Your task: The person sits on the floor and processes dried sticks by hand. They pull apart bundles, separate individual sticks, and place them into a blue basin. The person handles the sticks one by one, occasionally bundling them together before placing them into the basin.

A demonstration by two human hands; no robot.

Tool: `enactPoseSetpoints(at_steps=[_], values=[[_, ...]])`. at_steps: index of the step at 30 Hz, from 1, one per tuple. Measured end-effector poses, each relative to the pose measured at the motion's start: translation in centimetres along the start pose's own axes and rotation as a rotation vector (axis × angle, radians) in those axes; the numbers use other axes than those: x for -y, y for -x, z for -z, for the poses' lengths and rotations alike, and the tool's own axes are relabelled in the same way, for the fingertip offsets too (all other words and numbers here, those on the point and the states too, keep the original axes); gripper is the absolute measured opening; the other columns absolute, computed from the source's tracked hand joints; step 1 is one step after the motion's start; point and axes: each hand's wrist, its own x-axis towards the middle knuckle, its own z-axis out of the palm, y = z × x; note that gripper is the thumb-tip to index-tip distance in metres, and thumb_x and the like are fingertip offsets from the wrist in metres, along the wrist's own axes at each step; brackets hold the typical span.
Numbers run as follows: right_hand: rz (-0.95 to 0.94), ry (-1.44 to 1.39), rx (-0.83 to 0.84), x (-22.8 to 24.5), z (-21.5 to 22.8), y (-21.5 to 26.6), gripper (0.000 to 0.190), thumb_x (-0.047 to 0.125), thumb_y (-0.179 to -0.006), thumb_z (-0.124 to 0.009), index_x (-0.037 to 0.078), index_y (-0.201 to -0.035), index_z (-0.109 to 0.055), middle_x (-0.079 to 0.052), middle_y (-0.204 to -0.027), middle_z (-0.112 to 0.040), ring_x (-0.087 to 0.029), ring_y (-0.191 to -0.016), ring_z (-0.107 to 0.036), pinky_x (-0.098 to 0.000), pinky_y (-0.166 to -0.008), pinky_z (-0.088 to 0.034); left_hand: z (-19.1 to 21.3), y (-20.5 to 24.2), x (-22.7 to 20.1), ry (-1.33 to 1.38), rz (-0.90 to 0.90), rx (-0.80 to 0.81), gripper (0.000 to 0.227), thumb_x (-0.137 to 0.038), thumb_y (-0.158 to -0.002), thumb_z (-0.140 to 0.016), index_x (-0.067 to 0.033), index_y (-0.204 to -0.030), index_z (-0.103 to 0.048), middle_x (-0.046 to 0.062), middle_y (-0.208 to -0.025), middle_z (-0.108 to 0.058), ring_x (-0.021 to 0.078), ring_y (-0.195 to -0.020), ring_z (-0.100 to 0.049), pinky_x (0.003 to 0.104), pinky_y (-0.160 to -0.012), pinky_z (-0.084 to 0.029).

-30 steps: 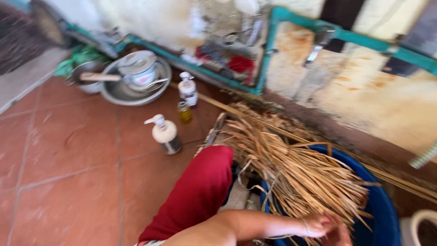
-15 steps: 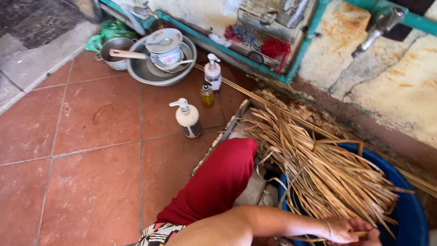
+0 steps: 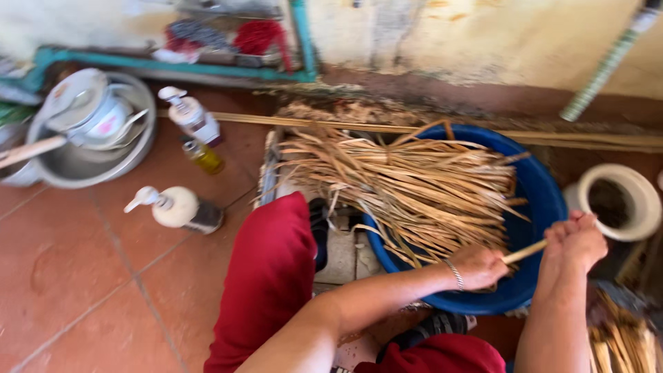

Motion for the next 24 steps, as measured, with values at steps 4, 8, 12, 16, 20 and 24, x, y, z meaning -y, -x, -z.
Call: enactPoseSetpoints(at_steps=[4, 8, 12, 16, 20, 24], values=[[-0.034, -0.154, -0.111, 2.7, 2.1, -4.2, 0.026, 0.034, -0.104, -0.054, 0.015, -0.087, -0.058, 0.004, -0.059, -0.034, -0.013, -0.048, -0.027, -0.0304, -0.045, -0.022, 2.4, 1.2, -1.9, -0.036, -0.089, -0.063, 0.025, -0.031, -0.097, -0.054, -0.0118, -0.091, -0.069, 0.015, -0.071, -0.068, 0.0359, -0.064, -0.068, 0.050, -0.060, -0.054], [0.018, -0.125, -0.193, 5.2, 5.2, -5.8, 0.024, 0.032, -0.106, -0.054, 0.016, -0.091, -0.061, 0.005, -0.062, -0.039, -0.011, -0.051, -0.033, -0.0283, -0.048, -0.026, 2.8, 2.3, -3.8, 0.004, -0.149, -0.097, 0.021, -0.029, -0.094, -0.058, -0.0129, -0.086, -0.068, 0.014, -0.069, -0.066, 0.0365, -0.062, -0.067, 0.050, -0.056, -0.053], [0.053, -0.276, -0.281, 6.7, 6.6, -5.4, 0.034, 0.028, -0.102, -0.037, 0.012, -0.090, -0.066, 0.005, -0.062, -0.039, -0.011, -0.049, -0.028, -0.0274, -0.047, -0.027, 4.0, 3.0, -5.0, -0.054, -0.231, -0.058, 0.019, -0.026, -0.099, -0.057, -0.0130, -0.087, -0.063, 0.012, -0.065, -0.062, 0.0341, -0.059, -0.064, 0.048, -0.059, -0.053], [0.096, -0.307, -0.342, 7.4, 9.2, -4.8, 0.034, 0.032, -0.102, -0.039, 0.011, -0.094, -0.065, 0.004, -0.063, -0.042, -0.012, -0.051, -0.032, -0.0286, -0.048, -0.031, 6.2, 4.8, -4.8, -0.043, -0.317, -0.022, 0.015, -0.024, -0.097, -0.059, -0.0131, -0.088, -0.062, 0.012, -0.068, -0.063, 0.0347, -0.063, -0.064, 0.048, -0.060, -0.051], [0.127, -0.253, -0.358, 8.3, 14.0, -4.3, 0.034, 0.035, -0.103, -0.042, 0.010, -0.099, -0.064, 0.003, -0.065, -0.044, -0.013, -0.053, -0.036, -0.0297, -0.050, -0.036, 7.1, 6.3, -5.5, -0.017, -0.387, -0.034, 0.012, -0.022, -0.094, -0.061, -0.0103, -0.092, -0.060, 0.014, -0.073, -0.064, 0.0358, -0.066, -0.064, 0.048, -0.059, -0.050], [0.184, -0.236, -0.321, 9.7, 15.8, -5.6, 0.035, 0.039, -0.104, -0.044, 0.010, -0.103, -0.063, 0.001, -0.066, -0.047, -0.014, -0.055, -0.041, -0.0308, -0.052, -0.040, 8.8, 7.9, -5.4, 0.030, -0.322, 0.109, 0.011, -0.018, -0.100, -0.056, -0.0093, -0.093, -0.057, 0.012, -0.075, -0.065, 0.0348, -0.069, -0.066, 0.046, -0.063, -0.052]])
